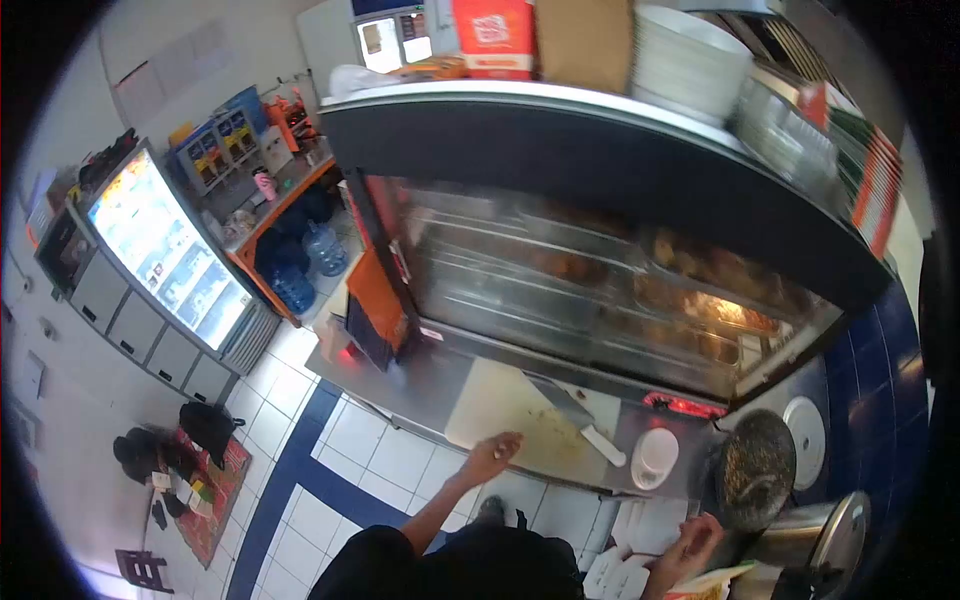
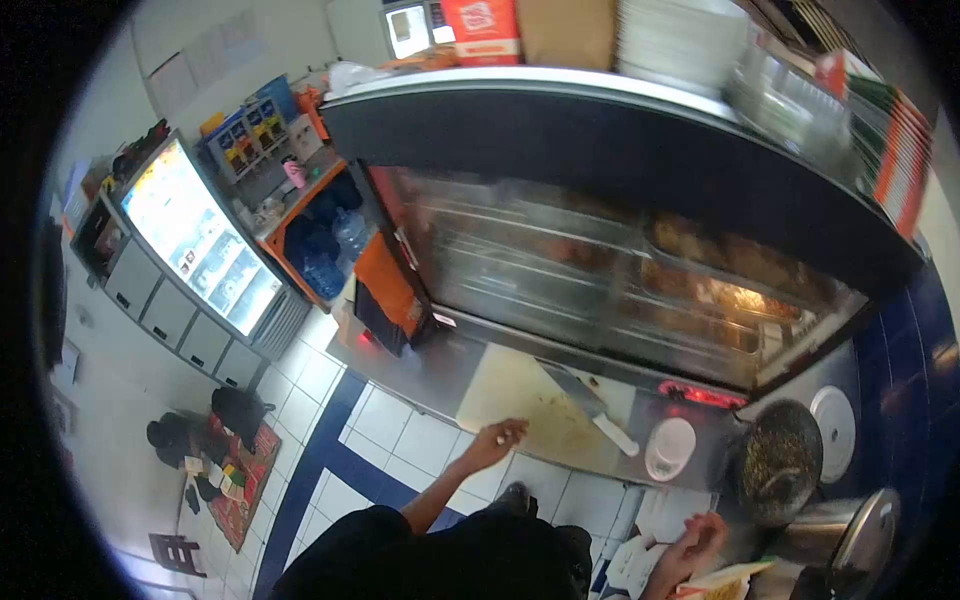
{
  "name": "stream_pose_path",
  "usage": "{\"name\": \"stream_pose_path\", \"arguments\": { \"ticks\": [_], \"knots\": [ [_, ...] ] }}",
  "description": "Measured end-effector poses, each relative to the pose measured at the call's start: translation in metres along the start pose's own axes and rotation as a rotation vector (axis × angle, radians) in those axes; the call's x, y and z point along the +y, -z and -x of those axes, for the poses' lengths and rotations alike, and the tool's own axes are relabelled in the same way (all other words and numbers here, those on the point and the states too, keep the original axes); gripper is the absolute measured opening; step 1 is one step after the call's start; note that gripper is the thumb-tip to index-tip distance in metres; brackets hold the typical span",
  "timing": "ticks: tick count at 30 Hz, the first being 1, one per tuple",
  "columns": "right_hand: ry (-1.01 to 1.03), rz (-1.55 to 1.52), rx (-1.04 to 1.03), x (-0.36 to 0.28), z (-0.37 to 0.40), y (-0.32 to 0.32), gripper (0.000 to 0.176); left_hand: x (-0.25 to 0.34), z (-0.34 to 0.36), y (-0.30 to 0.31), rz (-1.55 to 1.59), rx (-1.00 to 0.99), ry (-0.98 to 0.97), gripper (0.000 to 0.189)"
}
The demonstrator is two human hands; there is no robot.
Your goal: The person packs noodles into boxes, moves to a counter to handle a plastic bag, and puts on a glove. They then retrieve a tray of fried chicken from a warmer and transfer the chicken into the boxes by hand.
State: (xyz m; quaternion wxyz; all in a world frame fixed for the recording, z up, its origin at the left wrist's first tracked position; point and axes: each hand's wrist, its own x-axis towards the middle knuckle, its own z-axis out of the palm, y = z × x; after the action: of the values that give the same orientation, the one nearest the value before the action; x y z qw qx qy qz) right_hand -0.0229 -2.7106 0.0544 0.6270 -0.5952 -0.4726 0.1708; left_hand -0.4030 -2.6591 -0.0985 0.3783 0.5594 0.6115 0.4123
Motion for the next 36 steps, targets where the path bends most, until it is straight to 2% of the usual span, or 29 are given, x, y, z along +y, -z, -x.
{"name": "stream_pose_path", "arguments": {
  "ticks": [1, 3, 4, 5, 7, 9, 11, 14, 15, 17, 19, 21, 22, 23, 24, 27, 28, 29, 31, 32, 33, 34, 35, 36],
  "knots": [
    [0.009, -0.016, -0.013, -0.007, -0.005, -0.026, 0.014, -0.007, -0.021, 0.024, -0.079, 0.152, -0.156, 0.030],
    [0.218, 0.232, -0.386, -0.015, -0.009, -0.060, 0.012, 0.059, -0.061, 0.090, -0.237, 0.627, -0.262, 0.029],
    [0.224, 0.233, -0.396, -0.019, -0.010, -0.076, 0.012, 0.065, -0.083, 0.125, -0.165, 0.741, -0.292, 0.034],
    [0.184, 0.178, -0.427, -0.023, -0.009, -0.090, 0.009, 0.091, -0.102, 0.153, -0.200, 0.954, -0.385, 0.040],
    [0.146, 0.131, -0.459, -0.023, -0.011, -0.102, 0.007, 0.128, -0.131, 0.197, -0.434, 1.190, -0.383, 0.038],
    [0.067, 0.162, -0.475, -0.018, -0.013, -0.104, 0.005, 0.123, -0.163, 0.220, -0.379, 1.184, -0.392, 0.035],
    [0.072, 0.221, -0.464, -0.011, -0.017, -0.097, 0.006, 0.105, -0.183, 0.228, -0.320, 1.162, -0.407, 0.032],
    [0.002, 0.237, -0.454, 0.004, -0.020, -0.083, 0.008, 0.102, -0.199, 0.226, -0.150, 1.243, -0.237, 0.029],
    [-0.042, 0.222, -0.426, 0.012, -0.022, -0.077, 0.009, 0.113, -0.198, 0.221, -0.221, 1.293, -0.222, 0.027],
    [-0.071, 0.201, -0.416, 0.024, -0.028, -0.070, 0.010, 0.115, -0.195, 0.208, -0.118, 1.207, -0.184, 0.021],
    [-0.117, 0.226, -0.415, 0.036, -0.035, -0.073, 0.011, 0.115, -0.194, 0.181, -0.184, 1.151, -0.291, 0.014],
    [-0.099, 0.182, -0.392, 0.042, -0.045, -0.088, 0.006, 0.148, -0.186, 0.138, -0.059, 1.047, -0.288, 0.010],
    [-0.099, 0.153, -0.396, 0.056, -0.048, -0.093, 0.006, 0.153, -0.189, 0.120, -0.076, 1.043, -0.376, 0.009],
    [-0.101, 0.125, -0.397, 0.066, -0.054, -0.101, 0.009, 0.160, -0.189, 0.101, -0.075, 1.027, -0.363, 0.009],
    [0.056, 0.138, -0.526, 0.013, -0.070, -0.100, 0.012, 0.168, -0.188, 0.082, -0.074, 1.005, -0.349, 0.009],
    [0.196, 0.184, -0.481, 0.007, -0.086, -0.124, 0.014, 0.184, -0.188, 0.040, -0.079, 0.939, -0.286, 0.013],
    [0.146, 0.328, -0.533, 0.010, -0.090, -0.125, 0.015, 0.189, -0.185, 0.031, -0.078, 0.898, -0.260, 0.015],
    [0.157, 0.320, -0.528, -0.003, -0.093, -0.131, 0.015, 0.197, -0.181, 0.023, -0.041, 0.849, -0.268, 0.016],
    [0.083, 0.074, -0.580, -0.045, -0.102, -0.153, 0.017, 0.206, -0.174, 0.015, 0.005, 0.808, -0.288, 0.017],
    [0.397, 0.191, -0.530, -0.054, -0.106, -0.169, 0.020, 0.205, -0.171, 0.011, 0.022, 0.707, -0.304, 0.020],
    [0.409, 0.089, -0.609, -0.081, -0.109, -0.184, 0.022, 0.207, -0.168, 0.014, 0.036, 0.603, -0.323, 0.022],
    [0.416, -0.013, -0.687, -0.127, -0.112, -0.202, 0.025, 0.213, -0.163, 0.023, 0.040, 0.604, -0.337, 0.022],
    [0.691, -0.122, -0.659, -0.178, -0.121, -0.222, 0.017, 0.217, -0.156, 0.035, 0.081, 0.424, -0.335, 0.023],
    [0.965, -0.230, -0.619, -0.234, -0.132, -0.245, 0.016, 0.222, -0.148, 0.050, 0.117, 0.242, -0.332, 0.025]
  ]
}}
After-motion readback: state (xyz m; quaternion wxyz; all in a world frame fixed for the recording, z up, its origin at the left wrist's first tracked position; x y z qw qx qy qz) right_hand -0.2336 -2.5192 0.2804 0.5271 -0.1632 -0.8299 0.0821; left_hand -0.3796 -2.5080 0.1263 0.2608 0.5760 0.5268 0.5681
